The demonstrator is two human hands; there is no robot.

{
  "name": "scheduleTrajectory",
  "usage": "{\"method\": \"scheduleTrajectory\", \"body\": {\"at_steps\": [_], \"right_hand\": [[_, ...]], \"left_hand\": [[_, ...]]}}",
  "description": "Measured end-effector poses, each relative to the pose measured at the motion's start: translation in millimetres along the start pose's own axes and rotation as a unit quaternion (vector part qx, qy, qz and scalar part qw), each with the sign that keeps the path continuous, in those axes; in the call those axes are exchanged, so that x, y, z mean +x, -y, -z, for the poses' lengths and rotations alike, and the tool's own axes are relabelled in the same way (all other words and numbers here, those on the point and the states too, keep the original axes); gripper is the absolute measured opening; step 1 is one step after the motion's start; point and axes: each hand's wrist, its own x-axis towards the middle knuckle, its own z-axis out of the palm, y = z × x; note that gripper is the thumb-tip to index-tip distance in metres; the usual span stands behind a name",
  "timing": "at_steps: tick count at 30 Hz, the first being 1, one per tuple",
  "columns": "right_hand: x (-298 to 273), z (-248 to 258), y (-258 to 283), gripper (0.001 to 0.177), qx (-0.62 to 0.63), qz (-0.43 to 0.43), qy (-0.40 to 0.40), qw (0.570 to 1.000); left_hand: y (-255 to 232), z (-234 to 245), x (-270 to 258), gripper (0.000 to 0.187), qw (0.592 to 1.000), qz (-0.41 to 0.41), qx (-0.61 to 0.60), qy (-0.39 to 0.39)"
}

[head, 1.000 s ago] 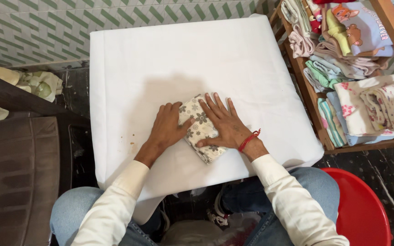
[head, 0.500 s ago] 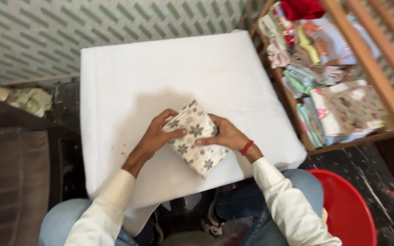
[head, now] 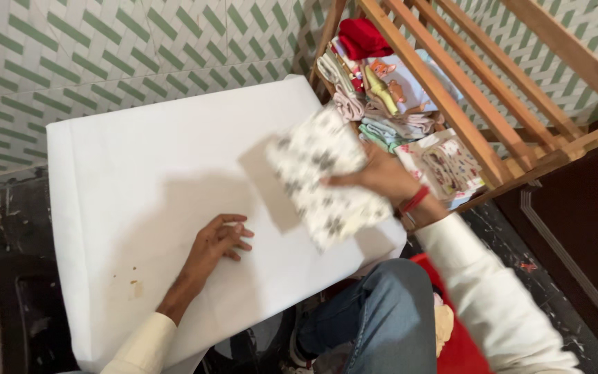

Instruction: The person folds a floral-patterned cloth, a yellow t-shirt, and a white long-sleeved shirt on a white-covered surface. Each item is smoothed and folded into a compact rectangle before being placed into a wooden shelf unit.

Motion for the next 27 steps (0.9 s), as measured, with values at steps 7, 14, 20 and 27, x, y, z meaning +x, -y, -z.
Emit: {"method": "scheduleTrajectory", "body": {"at_steps": [7,14,20,27], "right_hand": [[44,112,70,0.05,0.151,0.045,-0.203,0.966],[146,204,39,0.043,0.363,0.076,-0.235,0.898],[227,261,3,0.045,0.412,0.105,-0.202,0.882],[281,273,-26,0.047,0.492,0.119,-0.134,0.852]], "left_hand": [[20,-7,7,0.037,0.999,0.005,0.03,-0.008],[17,-13,7,0.027,0.998,0.021,0.043,-0.047],[14,-14,9,0.023,0.994,0.06,0.075,-0.056],[15,-12,11,0.019,0.995,0.063,0.05,-0.054]]}}
